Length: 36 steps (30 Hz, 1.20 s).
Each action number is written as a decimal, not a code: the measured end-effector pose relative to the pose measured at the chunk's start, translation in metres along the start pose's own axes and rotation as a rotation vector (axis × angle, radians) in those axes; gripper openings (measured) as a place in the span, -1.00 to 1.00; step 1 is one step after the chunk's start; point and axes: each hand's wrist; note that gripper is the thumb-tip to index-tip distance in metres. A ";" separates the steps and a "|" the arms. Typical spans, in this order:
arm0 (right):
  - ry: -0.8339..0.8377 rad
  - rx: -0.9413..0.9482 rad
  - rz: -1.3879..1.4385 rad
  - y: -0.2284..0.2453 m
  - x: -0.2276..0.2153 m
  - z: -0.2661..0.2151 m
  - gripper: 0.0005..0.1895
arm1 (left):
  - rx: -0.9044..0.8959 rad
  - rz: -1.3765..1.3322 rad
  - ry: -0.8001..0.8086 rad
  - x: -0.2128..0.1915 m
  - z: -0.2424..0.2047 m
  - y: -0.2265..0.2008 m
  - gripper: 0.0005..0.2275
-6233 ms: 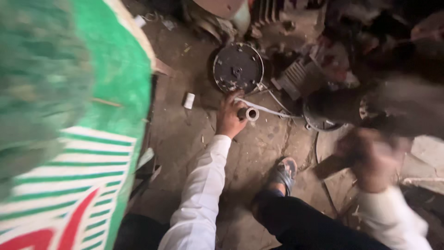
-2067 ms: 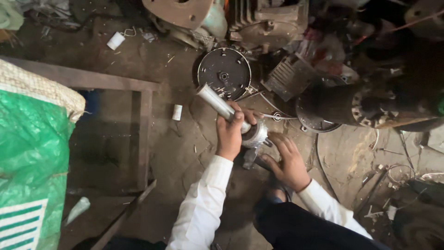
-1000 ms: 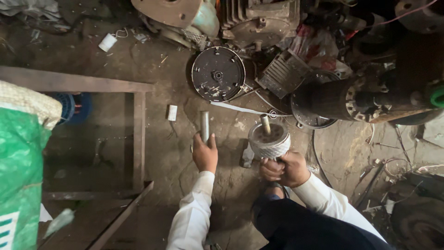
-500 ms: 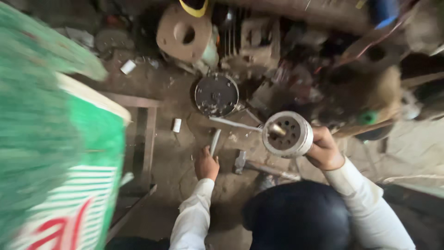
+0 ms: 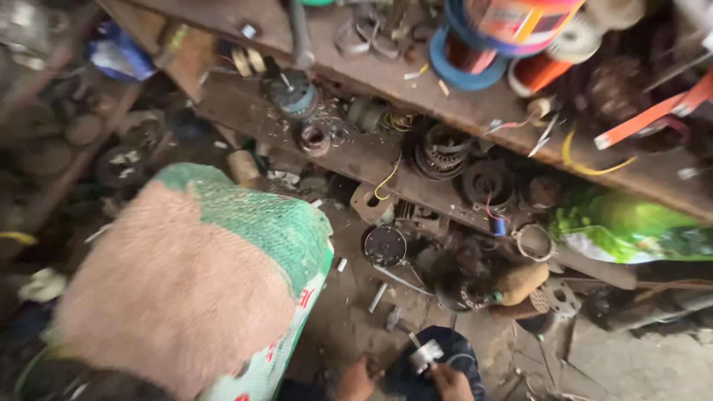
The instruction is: The person assembles an electric motor by inserting a rotor into a stator and securing it with a green end cap. They use a hammer to tap the rotor into place and a wrench to tighten the end cap bolts.
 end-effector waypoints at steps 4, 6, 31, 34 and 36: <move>0.206 0.018 -0.205 0.078 -0.031 -0.046 -0.81 | -0.139 -0.117 -0.115 -0.061 -0.071 -0.067 -0.51; 0.298 -0.085 -0.258 0.121 -0.046 -0.055 -0.82 | -0.166 -0.240 -0.163 -0.082 -0.086 -0.107 -0.54; 0.084 -0.343 -0.305 0.397 -0.012 -0.021 -0.82 | 0.280 -0.362 0.242 -0.297 0.033 -0.202 -0.63; 0.011 -0.318 -0.277 0.428 -0.012 -0.016 -0.81 | 0.245 -0.492 0.240 -0.336 0.049 -0.216 -0.70; -0.025 -0.420 -0.326 0.443 -0.018 -0.011 -0.81 | 0.195 -0.486 0.228 -0.356 0.062 -0.203 -0.74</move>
Point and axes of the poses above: each hand's wrist, its own z-axis towards the middle knuckle, its own x-axis out of the palm, y = z × x, and after that the axes turned 2 degrees about x, right-handed
